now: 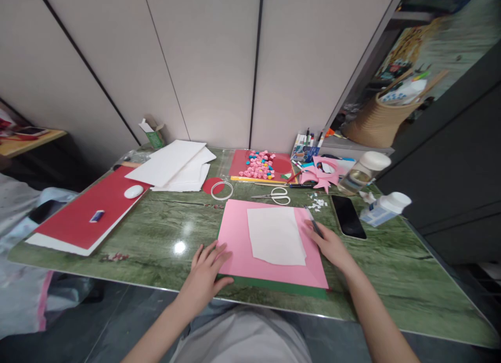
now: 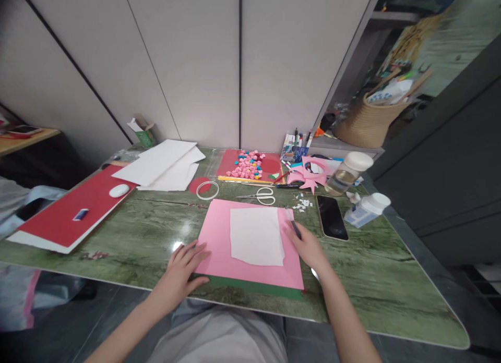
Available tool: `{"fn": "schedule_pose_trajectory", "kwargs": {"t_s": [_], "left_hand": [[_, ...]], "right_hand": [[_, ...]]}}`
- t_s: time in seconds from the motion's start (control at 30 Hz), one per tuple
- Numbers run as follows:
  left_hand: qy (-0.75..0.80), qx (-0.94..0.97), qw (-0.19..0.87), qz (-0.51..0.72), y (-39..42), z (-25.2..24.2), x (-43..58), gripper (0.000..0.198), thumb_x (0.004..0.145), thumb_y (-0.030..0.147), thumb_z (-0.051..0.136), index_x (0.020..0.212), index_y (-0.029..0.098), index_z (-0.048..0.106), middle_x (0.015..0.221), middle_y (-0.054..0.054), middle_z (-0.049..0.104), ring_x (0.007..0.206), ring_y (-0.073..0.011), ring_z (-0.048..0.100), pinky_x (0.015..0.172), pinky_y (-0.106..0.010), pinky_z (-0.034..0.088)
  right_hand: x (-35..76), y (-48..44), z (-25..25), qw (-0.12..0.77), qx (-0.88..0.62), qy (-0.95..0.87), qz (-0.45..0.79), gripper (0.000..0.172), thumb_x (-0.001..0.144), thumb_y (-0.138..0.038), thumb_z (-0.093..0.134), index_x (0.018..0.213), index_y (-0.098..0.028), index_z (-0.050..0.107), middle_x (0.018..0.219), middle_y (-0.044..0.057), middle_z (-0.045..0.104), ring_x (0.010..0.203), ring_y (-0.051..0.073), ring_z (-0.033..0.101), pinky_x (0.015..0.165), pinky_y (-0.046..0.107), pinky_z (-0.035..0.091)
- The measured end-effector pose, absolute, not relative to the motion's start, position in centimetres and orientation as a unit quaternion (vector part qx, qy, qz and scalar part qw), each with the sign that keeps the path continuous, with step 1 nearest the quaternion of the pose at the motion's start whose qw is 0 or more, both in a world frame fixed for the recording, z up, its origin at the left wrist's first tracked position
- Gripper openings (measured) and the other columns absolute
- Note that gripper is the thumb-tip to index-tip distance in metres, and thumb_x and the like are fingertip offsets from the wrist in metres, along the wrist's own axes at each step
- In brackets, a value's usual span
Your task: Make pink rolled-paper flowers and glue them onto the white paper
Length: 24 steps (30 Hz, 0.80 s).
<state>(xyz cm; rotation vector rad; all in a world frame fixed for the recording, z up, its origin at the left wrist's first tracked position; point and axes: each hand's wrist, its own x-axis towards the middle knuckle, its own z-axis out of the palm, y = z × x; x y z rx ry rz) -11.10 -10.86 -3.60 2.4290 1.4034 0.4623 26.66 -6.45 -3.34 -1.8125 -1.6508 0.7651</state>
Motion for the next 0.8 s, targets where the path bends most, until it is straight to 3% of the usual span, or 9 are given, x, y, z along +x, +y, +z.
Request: {"fn": "schedule_pose_trajectory", "kwargs": {"t_s": [0.1, 0.2, 0.37, 0.6, 0.67, 0.8], "left_hand": [[0.490, 0.842, 0.150, 0.168, -11.1, -2.9, -10.3, 0.046, 0.077, 0.039, 0.056, 0.121, 0.029, 0.049, 0.131, -0.007, 0.046, 0.126, -0.0305, 0.032, 0.104, -0.057, 0.018], [0.467, 0.847, 0.167, 0.189, -11.0, -2.7, -8.9, 0.043, 0.080, 0.034, 0.053, 0.121, 0.027, 0.048, 0.135, -0.008, 0.040, 0.126, -0.0276, 0.034, 0.104, -0.050, 0.025], [0.445, 0.861, 0.164, 0.183, -10.2, -3.5, -7.0, 0.047, 0.081, 0.032, 0.051, 0.126, 0.023, 0.043, 0.135, -0.009, 0.041, 0.126, -0.0267, 0.034, 0.104, -0.047, 0.030], [0.460, 0.851, 0.166, 0.190, -10.4, -4.1, -6.9, 0.049, 0.083, 0.034, 0.047, 0.129, 0.022, 0.039, 0.133, -0.009, 0.044, 0.126, -0.0252, 0.034, 0.105, -0.045, 0.029], [0.461, 0.846, 0.179, 0.198, -10.4, -4.2, -7.2, 0.052, 0.082, 0.034, 0.048, 0.132, 0.022, 0.036, 0.134, -0.009, 0.043, 0.126, -0.0254, 0.034, 0.105, -0.045, 0.029], [0.471, 0.830, 0.208, 0.215, -8.8, -2.7, -7.7, 0.055, 0.083, 0.030, 0.046, 0.135, 0.022, 0.030, 0.139, -0.011, 0.034, 0.128, -0.0251, 0.030, 0.105, -0.044, 0.029]], "right_hand": [[26.2, -6.1, -3.1, 0.268, -0.702, -0.620, 0.227, 0.039, 0.081, -0.043, 0.041, 0.104, -0.018, 0.060, 0.112, 0.010, 0.061, 0.103, 0.023, 0.056, 0.088, 0.033, 0.040], [25.2, -5.9, -2.9, 0.236, -0.717, -0.620, 0.214, 0.034, 0.080, -0.042, 0.043, 0.097, -0.019, 0.062, 0.095, 0.011, 0.067, 0.088, 0.025, 0.061, 0.076, 0.032, 0.041], [23.5, -6.0, -2.5, 0.207, -0.694, -0.645, 0.244, 0.027, 0.080, -0.037, 0.041, 0.086, -0.020, 0.061, 0.067, 0.004, 0.065, 0.063, 0.019, 0.060, 0.061, 0.027, 0.038], [23.1, -6.4, -2.0, 0.217, -0.653, -0.661, 0.301, 0.029, 0.081, -0.035, 0.040, 0.092, -0.019, 0.060, 0.064, 0.001, 0.064, 0.065, 0.018, 0.059, 0.065, 0.028, 0.041], [23.3, -6.7, -2.0, 0.252, -0.666, -0.637, 0.296, 0.032, 0.080, -0.038, 0.042, 0.099, -0.017, 0.059, 0.062, 0.001, 0.062, 0.062, 0.018, 0.058, 0.062, 0.028, 0.041], [22.9, -7.0, -0.8, 0.410, -0.654, -0.520, 0.366, 0.045, 0.082, -0.045, 0.039, 0.112, -0.015, 0.052, 0.053, -0.002, 0.054, 0.040, 0.012, 0.043, 0.044, 0.024, 0.034]]}}
